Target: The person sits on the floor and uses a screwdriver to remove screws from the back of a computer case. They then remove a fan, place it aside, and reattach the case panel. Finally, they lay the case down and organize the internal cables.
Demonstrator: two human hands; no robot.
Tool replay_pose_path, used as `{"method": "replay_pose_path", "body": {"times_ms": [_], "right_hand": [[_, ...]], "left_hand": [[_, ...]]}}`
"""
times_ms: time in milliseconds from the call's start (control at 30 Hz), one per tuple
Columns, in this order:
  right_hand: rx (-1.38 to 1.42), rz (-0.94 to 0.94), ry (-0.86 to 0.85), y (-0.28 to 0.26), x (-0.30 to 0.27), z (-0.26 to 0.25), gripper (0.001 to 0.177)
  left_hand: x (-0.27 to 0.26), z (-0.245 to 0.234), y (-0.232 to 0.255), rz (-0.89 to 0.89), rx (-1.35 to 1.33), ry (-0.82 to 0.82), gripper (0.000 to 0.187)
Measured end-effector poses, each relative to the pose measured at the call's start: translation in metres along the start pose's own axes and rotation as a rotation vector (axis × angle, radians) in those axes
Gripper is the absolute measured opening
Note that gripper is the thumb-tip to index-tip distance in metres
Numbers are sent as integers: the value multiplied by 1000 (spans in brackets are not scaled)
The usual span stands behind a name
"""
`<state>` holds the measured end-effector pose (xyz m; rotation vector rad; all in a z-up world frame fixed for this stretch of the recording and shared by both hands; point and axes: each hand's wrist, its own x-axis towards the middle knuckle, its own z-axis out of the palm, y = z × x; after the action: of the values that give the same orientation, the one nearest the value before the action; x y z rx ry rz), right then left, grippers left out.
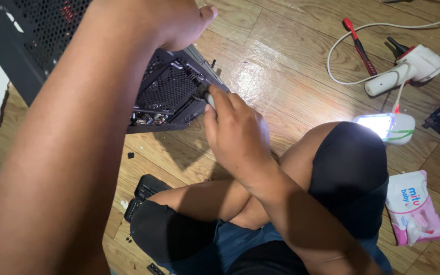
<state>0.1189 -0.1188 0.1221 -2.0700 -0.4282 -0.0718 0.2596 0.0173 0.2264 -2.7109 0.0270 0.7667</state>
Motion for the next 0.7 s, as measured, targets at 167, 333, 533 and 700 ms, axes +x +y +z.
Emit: {"method": "replay_pose_path", "body": {"times_ms": [167,333,533,700], "right_hand": [[-18,-19,15,-1,0,0,33],[-32,49,-26,-3,2,0,34],[-24,40,-8,-1,1,1,35],[-1,8,20,-1,1,6,36]], "left_hand": [[6,6,-3,23,-39,51,62],[3,13,-4,26,-66,90,60],[-4,6,3,-29,-77,55,61],[-7,3,5,-82,-100,10,56]]}}
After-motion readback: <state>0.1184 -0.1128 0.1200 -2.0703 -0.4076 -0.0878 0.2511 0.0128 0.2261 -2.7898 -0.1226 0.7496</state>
